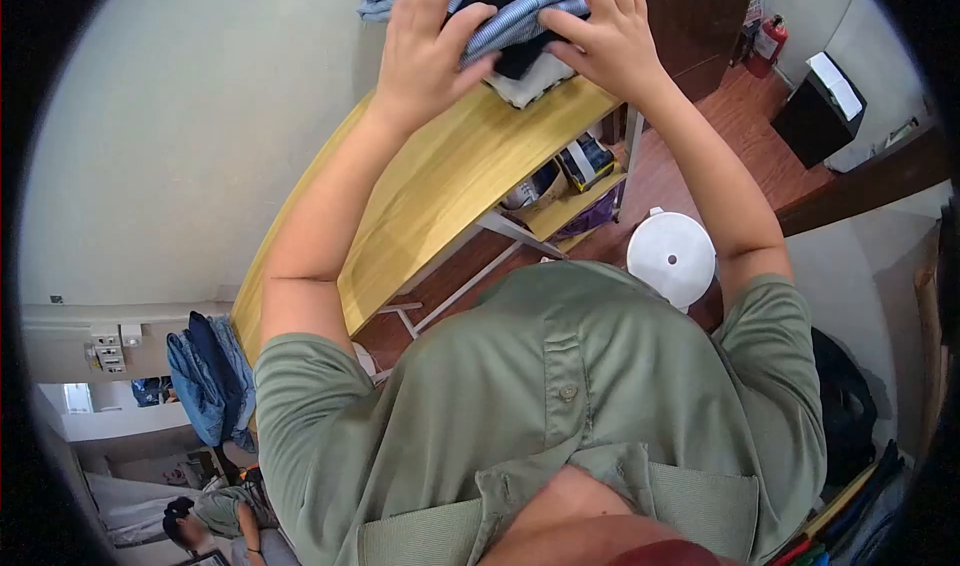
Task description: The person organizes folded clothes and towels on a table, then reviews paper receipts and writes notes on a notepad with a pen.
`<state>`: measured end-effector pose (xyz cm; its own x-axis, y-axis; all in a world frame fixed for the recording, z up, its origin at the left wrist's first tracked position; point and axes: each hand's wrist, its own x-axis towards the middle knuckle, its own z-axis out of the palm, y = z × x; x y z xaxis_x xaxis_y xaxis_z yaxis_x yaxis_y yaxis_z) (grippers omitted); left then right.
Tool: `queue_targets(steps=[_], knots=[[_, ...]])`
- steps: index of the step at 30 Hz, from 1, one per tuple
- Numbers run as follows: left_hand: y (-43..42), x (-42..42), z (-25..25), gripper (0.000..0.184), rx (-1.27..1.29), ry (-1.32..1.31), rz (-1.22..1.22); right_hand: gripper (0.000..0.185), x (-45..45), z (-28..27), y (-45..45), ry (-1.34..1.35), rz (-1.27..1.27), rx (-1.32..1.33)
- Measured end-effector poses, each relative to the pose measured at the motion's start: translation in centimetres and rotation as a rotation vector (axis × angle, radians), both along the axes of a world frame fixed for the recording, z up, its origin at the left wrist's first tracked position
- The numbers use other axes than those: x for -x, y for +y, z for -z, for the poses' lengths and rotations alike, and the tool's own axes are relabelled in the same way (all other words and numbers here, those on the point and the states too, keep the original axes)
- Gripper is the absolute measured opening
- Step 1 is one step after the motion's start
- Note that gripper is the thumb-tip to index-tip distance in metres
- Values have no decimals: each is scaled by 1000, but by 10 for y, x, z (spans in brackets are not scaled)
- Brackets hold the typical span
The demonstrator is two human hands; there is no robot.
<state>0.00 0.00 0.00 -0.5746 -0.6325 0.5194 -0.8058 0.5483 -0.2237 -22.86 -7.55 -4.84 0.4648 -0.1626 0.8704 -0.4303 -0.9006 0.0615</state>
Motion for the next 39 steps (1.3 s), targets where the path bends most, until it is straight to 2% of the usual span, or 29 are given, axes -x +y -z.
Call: queue_targets(steps=[2, 3, 5, 6, 9, 11, 12, 13, 15, 16, 19, 20, 21, 22, 23, 24, 25, 26, 27, 30, 31, 32, 33, 36, 37, 39], knots=[[5, 5, 16, 63, 354, 2, 172, 31, -5, -5, -3, -54, 21, 54], [16, 4, 24, 63, 305, -21, 179, 31, -10, 6, 6, -81, 25, 7], [16, 11, 37, 35, 333, -256, 94, 28, -9, 6, -1, -116, -2, 19], [14, 17, 41, 15, 331, -208, 21, 28, -5, 3, 2, -106, -1, 21], [8, 21, 31, 14, 313, -129, -40, 22, 7, -1, 12, -165, -5, 80], [3, 21, 22, 13, 344, -69, -10, 15, 10, 13, 14, -301, -53, 83], [2, 21, 19, 11, 322, -101, -17, 16, 8, 19, 18, -256, -146, 11], [2, 21, 16, 12, 303, -136, -24, 18, 4, 29, 24, -90, -156, -131], [0, 23, 16, 11, 283, -124, -45, 21, -9, 41, 37, 200, -15, -299], [-1, 22, 15, 10, 289, -134, -42, 14, -19, 45, 37, 292, 49, -329], [5, 25, 11, 9, 283, -153, -52, 11, -39, 53, 27, 389, 139, -265], [8, 22, 9, 13, 293, -164, -75, 9, -42, 59, 27, 300, 138, -235], [2, 12, 20, 9, 196, -100, 5, 22, -41, 59, 27, 411, 200, -402], [15, 16, 14, 8, 98, -36, -16, 30, -39, 67, 27, 309, 180, -470], [19, 16, 26, 9, 219, 10, -21, 40, -34, 71, 28, 282, 146, -481], [29, 12, 32, 10, 282, 39, -34, 35, -31, 59, 40, 170, 33, -566], [55, 8, 26, 18, 211, 45, -106, 25, -26, 48, 52, 81, -36, -679], [71, 1, 27, 25, 250, 92, -131, 18, -22, 54, 56, 45, 46, -690], [95, -8, 26, 28, 277, 97, -147, 13, -19, 57, 70, -77, -156, -636], [170, -62, 17, 28, 280, 88, -358, 13, -24, 65, 102, -271, -404, -953], [203, -84, 8, 30, 221, 121, -573, 12, -28, 65, 113, -309, -447, -1113], [236, -106, 0, 32, 160, 161, -778, 12, -38, 64, 126, -299, -475, -1123], [269, -137, -7, 37, 157, 206, -865, 12, -47, 63, 138, -240, -507, -1191], [390, -211, -9, 35, 396, 29, -1372, 10, -80, 58, 158, -85, -600, -1266], [438, -235, -16, 35, 468, 38, -1451, 9, -94, 53, 166, -16, -666, -1266], [521, -251, -17, 38, 702, -136, -1671, 8, -118, 47, 177, 62, -670, -1297]])
